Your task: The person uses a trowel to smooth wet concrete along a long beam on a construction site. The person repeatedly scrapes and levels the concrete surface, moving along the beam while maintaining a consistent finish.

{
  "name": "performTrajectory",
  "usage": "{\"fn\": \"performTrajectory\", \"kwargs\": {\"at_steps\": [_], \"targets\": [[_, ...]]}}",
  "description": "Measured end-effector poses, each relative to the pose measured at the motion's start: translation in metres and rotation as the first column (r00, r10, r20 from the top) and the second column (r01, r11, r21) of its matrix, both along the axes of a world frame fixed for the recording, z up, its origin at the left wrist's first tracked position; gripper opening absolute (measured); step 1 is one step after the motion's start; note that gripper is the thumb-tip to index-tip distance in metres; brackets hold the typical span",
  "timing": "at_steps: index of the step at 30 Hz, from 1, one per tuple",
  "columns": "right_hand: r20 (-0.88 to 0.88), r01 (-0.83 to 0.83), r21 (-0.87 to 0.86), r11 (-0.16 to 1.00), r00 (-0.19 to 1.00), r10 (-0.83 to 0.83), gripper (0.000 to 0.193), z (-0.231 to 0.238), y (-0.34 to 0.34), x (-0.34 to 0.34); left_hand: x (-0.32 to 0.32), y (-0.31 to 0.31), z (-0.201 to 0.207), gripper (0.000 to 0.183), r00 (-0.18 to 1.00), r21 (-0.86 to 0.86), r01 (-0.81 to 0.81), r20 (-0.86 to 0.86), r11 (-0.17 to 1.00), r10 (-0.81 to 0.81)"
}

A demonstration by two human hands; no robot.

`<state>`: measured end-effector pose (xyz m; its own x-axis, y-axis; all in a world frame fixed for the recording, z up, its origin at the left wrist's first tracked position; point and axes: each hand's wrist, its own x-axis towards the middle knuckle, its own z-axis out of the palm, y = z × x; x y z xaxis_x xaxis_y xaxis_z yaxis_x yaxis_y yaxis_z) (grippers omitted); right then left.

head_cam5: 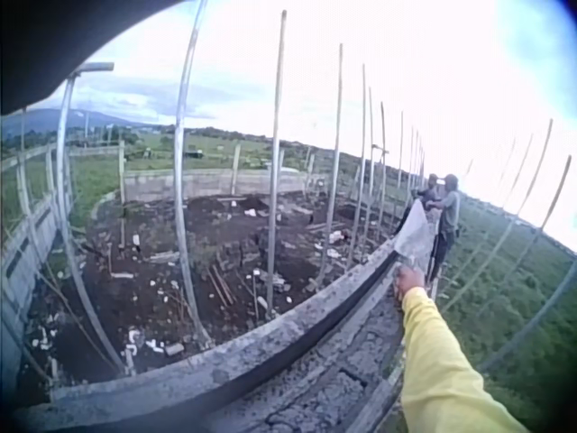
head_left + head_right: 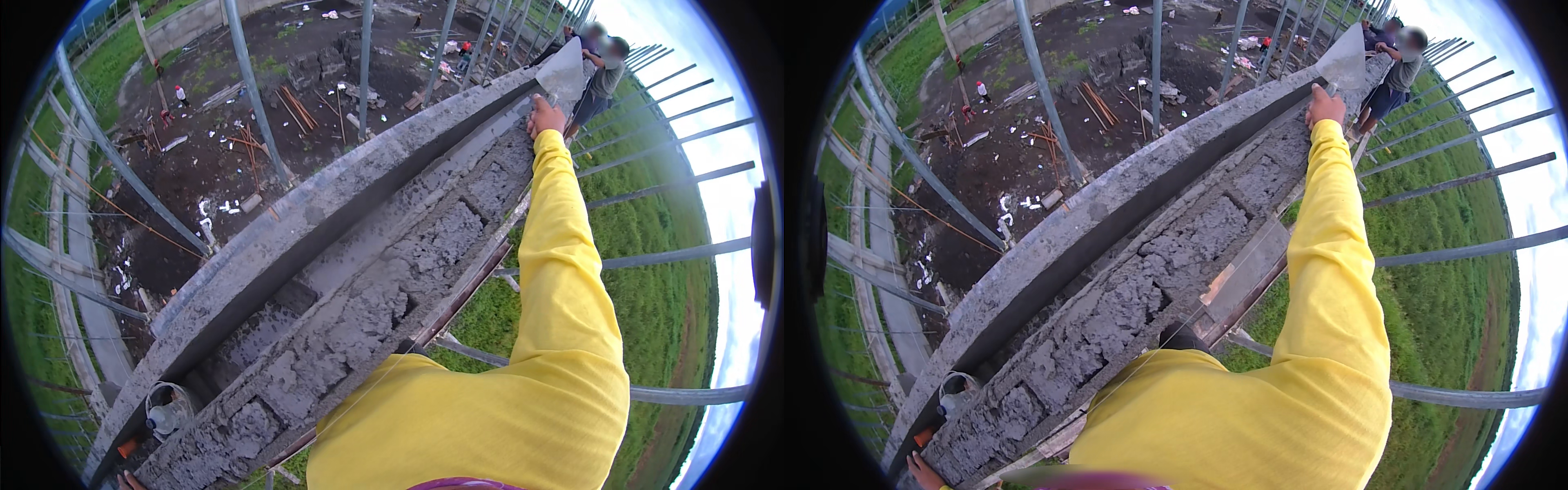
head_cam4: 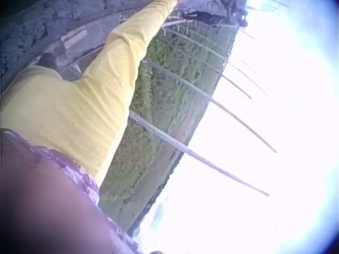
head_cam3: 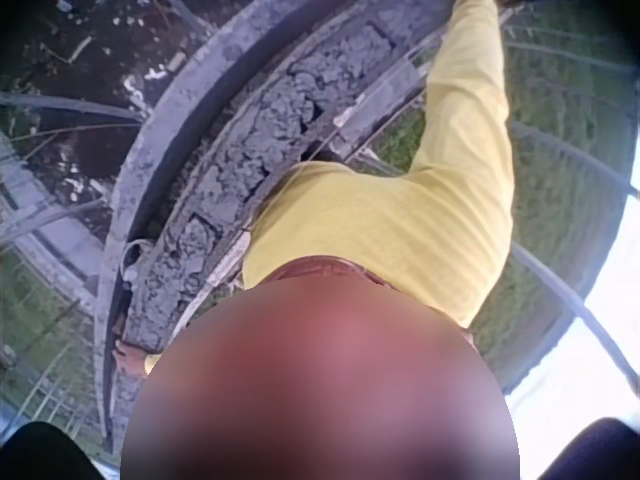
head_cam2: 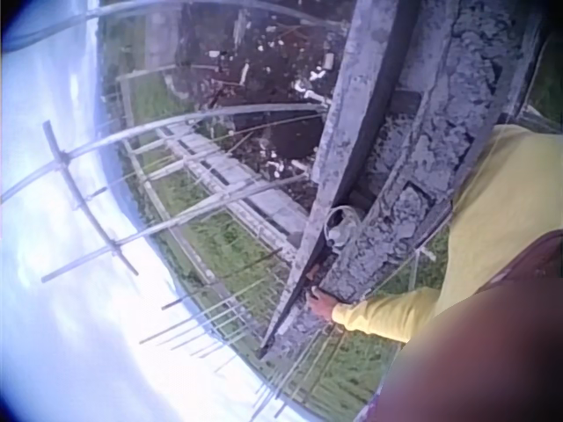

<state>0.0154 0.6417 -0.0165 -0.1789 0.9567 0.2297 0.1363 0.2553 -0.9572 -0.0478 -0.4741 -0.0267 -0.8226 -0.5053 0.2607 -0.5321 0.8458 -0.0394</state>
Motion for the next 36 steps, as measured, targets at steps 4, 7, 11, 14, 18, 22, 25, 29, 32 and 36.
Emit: {"fn": "performTrajectory", "kwargs": {"at_steps": [4, 7, 11, 14, 18, 22, 25, 29, 32, 36], "targets": [[0.013, -0.005, -0.019, 1.000, 1.000, 0.005, 0.042, 0.000, 0.000, 0.001, 0.000, 0.000, -0.001, 0.062, 1.000, -0.037, 0.002, 0.000, 0.999, -0.002], [-0.028, -0.030, -0.023, 0.999, 0.999, 0.029, 0.036, 0.001, -0.003, 0.002, 0.002, -0.004, -0.004, 0.062, 1.000, -0.050, 0.011, -0.020, 0.999, -0.012], [-0.038, -0.008, -0.034, 0.999, 0.999, 0.007, 0.032, 0.002, -0.006, 0.000, 0.001, -0.012, -0.007, 0.061, 0.998, -0.072, 0.058, -0.021, 0.996, -0.060], [-0.055, -0.018, -0.024, 1.000, 0.998, 0.016, 0.034, 0.002, -0.007, 0.000, 0.001, -0.018, -0.010, 0.061, 0.998, -0.098, 0.058, -0.010, 0.993, -0.060], [-0.056, -0.018, -0.011, 1.000, 0.998, 0.018, 0.037, 0.001, -0.007, 0.000, 0.001, -0.019, -0.009, 0.061, 0.999, -0.104, 0.043, 0.012, 0.994, -0.042], [-0.051, -0.026, 0.001, 1.000, 0.998, 0.026, 0.042, 0.002, -0.007, 0.000, 0.001, -0.008, -0.003, 0.061, 1.000, -0.048, 0.012, 0.004, 0.999, -0.012], [-0.031, 0.002, -0.007, 1.000, 1.000, -0.002, 0.044, 0.002, -0.007, 0.000, 0.001, 0.000, -0.001, 0.062, 0.998, -0.043, -0.058, 0.023, 0.997, 0.059], [-0.064, 0.001, 0.009, 1.000, 0.998, 0.000, 0.043, 0.001, -0.008, -0.001, 0.000, -0.002, -0.004, 0.064, 0.998, -0.039, -0.058, 0.008, 0.998, 0.059], [-0.077, -0.003, 0.004, 1.000, 0.997, 0.004, 0.041, 0.001, -0.009, -0.001, -0.001, -0.008, -0.006, 0.065, 1.000, -0.068, -0.022, 0.011, 0.997, 0.023], [-0.072, 0.001, 0.000, 1.000, 0.997, -0.001, 0.036, 0.001, -0.009, -0.002, 0.000, -0.008, -0.006, 0.065, 0.998, -0.105, -0.035, 0.042, 0.994, 0.039]]}}
